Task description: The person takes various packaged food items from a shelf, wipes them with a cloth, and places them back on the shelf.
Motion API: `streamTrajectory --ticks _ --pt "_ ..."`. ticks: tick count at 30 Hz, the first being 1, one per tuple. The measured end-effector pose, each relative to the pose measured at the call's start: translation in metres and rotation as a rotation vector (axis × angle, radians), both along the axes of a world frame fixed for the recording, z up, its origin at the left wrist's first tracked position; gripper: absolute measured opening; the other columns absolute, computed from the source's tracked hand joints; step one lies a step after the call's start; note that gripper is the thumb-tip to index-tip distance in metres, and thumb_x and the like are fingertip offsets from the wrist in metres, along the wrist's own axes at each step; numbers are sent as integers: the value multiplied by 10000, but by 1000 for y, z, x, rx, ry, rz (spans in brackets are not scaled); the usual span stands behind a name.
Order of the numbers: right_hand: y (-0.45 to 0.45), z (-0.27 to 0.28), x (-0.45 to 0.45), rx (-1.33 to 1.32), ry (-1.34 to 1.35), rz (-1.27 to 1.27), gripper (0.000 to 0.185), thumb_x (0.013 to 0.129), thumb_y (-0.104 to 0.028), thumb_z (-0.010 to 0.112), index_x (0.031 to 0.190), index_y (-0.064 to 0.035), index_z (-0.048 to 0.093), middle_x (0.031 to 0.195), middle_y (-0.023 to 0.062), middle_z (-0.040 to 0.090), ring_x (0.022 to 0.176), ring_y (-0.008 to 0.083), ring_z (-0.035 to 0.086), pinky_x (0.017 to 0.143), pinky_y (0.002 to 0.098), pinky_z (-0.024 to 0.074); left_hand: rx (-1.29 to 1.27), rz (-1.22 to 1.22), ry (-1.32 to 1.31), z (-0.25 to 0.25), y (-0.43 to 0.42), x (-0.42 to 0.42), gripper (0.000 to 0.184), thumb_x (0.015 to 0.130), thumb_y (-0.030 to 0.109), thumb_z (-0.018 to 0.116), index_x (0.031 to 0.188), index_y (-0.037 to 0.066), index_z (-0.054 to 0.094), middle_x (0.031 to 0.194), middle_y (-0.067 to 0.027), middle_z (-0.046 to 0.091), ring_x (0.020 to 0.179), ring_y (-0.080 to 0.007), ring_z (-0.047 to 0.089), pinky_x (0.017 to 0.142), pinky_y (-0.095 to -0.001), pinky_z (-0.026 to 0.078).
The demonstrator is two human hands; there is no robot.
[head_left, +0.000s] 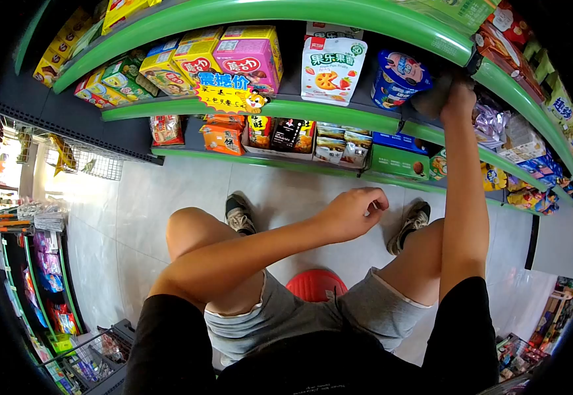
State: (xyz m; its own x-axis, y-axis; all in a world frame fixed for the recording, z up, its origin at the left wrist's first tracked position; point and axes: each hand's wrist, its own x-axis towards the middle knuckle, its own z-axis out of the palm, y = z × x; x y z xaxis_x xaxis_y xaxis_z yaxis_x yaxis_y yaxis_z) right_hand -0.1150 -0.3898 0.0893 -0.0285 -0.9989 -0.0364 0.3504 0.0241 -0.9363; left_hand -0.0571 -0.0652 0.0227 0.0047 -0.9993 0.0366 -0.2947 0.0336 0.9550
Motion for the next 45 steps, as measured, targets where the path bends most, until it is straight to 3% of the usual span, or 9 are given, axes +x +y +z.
streamTrajectory --ticks 4,15,20,24,31,33,35,41,45 --pt "12 4 -19 -200 146 8 392 874 -135 723 1182 79 612 1069 142 688 890 272 678 762 373 548 17 -15 2 -2 -1 1 169 922 44 627 1089 21 629 1001 -125 710 902 -243 700 807 -368 553" --pt "111 52 -104 -93 136 91 168 876 -157 756 946 -26 678 833 58 684 721 165 647 658 298 519 171 -58 205 0 2 13 275 1007 208 614 1231 50 596 1136 -87 671 987 -183 653 880 -348 533" --pt "152 61 -144 -44 334 262 163 877 -167 770 946 -73 656 820 39 650 695 134 619 636 258 499 495 30 1052 10 8 13 627 1025 551 482 1405 52 468 1341 -157 553 1206 -317 588 1040 -490 489" --pt "187 57 -148 206 335 521 215 870 -150 768 1003 -60 624 857 66 657 677 158 639 594 291 523 600 64 1407 17 12 17 831 962 705 435 1472 51 374 1419 -194 502 1311 -414 512 1081 -605 429" --pt "205 34 -132 427 288 930 230 856 -171 782 953 -40 619 761 96 665 644 178 646 566 310 525 526 -37 1378 12 22 18 835 939 735 454 1502 125 371 1425 -153 535 1298 -350 531 1100 -512 431" --pt "205 31 -130 438 319 980 235 855 -174 784 953 -37 619 766 102 668 645 181 647 563 311 522 502 -59 1590 15 25 22 814 939 732 461 1486 131 410 1460 -135 523 1304 -311 541 1103 -480 432" --pt "202 26 -130 464 259 1137 249 851 -167 788 990 -37 628 761 105 663 638 187 644 566 322 519 505 134 1596 16 25 25 771 948 701 489 1470 136 444 1420 -102 571 1285 -259 568 1089 -456 446" --pt "186 14 -121 526 127 1122 414 899 -369 721 1141 -50 615 912 95 680 761 191 663 623 358 532 606 307 1391 28 35 29 653 991 626 487 1408 125 526 1354 -94 628 1218 -233 621 1059 -434 475" --pt "174 4 -111 762 -105 925 541 897 -422 697 1298 -88 557 1112 107 673 952 250 663 824 406 556 596 350 1462 13 40 40 601 987 572 539 1403 139 535 1358 -108 627 1212 -267 625 1057 -463 486"
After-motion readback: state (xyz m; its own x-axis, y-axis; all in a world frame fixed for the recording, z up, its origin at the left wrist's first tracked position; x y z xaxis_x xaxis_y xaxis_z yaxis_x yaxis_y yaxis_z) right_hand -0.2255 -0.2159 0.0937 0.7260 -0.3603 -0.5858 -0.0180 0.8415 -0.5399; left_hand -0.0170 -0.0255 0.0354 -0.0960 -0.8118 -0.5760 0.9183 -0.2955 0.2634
